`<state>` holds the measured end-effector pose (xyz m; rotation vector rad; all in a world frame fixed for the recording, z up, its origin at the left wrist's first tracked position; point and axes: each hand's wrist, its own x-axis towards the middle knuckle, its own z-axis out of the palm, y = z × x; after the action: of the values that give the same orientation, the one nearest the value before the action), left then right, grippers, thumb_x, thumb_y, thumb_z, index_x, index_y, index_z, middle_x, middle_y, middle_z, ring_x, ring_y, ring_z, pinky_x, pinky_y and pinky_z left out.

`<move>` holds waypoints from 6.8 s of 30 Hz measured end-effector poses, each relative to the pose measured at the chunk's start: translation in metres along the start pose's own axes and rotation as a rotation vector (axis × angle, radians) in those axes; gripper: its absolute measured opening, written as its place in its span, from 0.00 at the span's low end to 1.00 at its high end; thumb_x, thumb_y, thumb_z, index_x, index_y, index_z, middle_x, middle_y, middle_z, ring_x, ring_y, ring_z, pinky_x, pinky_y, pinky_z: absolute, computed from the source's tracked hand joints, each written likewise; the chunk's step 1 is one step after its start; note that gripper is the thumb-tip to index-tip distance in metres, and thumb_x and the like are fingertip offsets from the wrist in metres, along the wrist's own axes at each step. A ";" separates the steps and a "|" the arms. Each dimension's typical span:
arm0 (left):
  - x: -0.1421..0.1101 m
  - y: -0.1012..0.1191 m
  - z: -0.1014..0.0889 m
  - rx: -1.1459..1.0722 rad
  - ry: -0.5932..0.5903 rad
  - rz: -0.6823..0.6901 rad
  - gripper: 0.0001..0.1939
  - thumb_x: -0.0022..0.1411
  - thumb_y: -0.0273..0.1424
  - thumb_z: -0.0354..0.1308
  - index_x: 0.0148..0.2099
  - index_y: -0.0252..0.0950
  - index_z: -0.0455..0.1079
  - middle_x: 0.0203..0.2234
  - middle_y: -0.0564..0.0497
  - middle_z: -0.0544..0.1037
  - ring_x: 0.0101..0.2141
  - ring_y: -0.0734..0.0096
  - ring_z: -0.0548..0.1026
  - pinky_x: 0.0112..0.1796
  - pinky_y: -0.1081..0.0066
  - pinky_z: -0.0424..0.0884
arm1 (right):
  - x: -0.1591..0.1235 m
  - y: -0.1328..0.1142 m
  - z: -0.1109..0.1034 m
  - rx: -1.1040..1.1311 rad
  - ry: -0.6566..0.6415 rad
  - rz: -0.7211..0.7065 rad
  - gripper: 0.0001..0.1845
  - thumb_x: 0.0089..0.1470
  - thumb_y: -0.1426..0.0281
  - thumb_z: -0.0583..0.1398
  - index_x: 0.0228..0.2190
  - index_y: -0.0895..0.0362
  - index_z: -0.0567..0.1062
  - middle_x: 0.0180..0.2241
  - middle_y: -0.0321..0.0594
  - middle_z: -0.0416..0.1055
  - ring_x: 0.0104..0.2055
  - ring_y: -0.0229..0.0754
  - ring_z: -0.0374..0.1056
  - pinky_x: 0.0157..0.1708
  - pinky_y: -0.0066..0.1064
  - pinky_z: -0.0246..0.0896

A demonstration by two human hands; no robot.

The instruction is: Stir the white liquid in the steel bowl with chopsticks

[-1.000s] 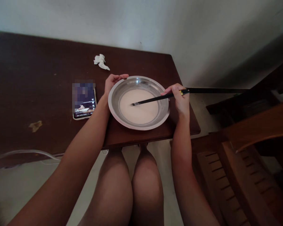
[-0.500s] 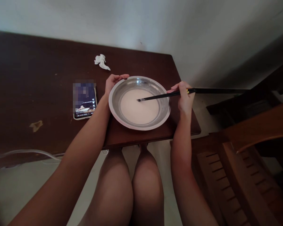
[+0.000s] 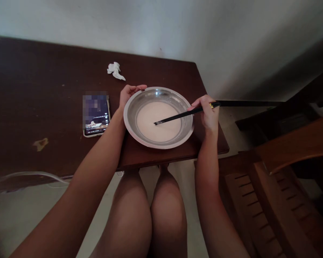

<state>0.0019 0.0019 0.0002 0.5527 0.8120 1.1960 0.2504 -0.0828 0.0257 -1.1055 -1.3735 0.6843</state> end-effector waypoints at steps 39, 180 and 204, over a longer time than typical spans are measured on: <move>0.001 -0.001 -0.002 0.079 0.033 0.018 0.13 0.58 0.31 0.46 0.32 0.36 0.72 0.21 0.50 0.76 0.31 0.65 0.77 0.35 0.69 0.73 | 0.003 0.003 0.001 -0.029 0.017 -0.037 0.19 0.53 0.52 0.55 0.23 0.53 0.72 0.20 0.31 0.69 0.28 0.36 0.72 0.34 0.33 0.68; -0.002 -0.001 -0.001 -0.024 -0.007 -0.011 0.12 0.59 0.31 0.47 0.29 0.36 0.71 0.21 0.51 0.76 0.23 0.72 0.74 0.30 0.73 0.72 | 0.003 0.001 0.000 -0.051 0.106 -0.051 0.22 0.55 0.52 0.52 0.22 0.54 0.71 0.20 0.31 0.68 0.27 0.36 0.71 0.35 0.33 0.67; 0.001 -0.001 -0.002 0.076 0.016 0.010 0.17 0.62 0.31 0.42 0.35 0.34 0.72 0.22 0.50 0.75 0.31 0.66 0.76 0.36 0.70 0.72 | 0.003 0.002 -0.001 0.004 0.116 -0.055 0.21 0.55 0.54 0.52 0.21 0.54 0.70 0.19 0.30 0.67 0.22 0.33 0.69 0.29 0.30 0.66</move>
<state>0.0008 0.0029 -0.0026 0.6109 0.8723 1.1837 0.2525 -0.0794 0.0253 -1.0835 -1.2983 0.5740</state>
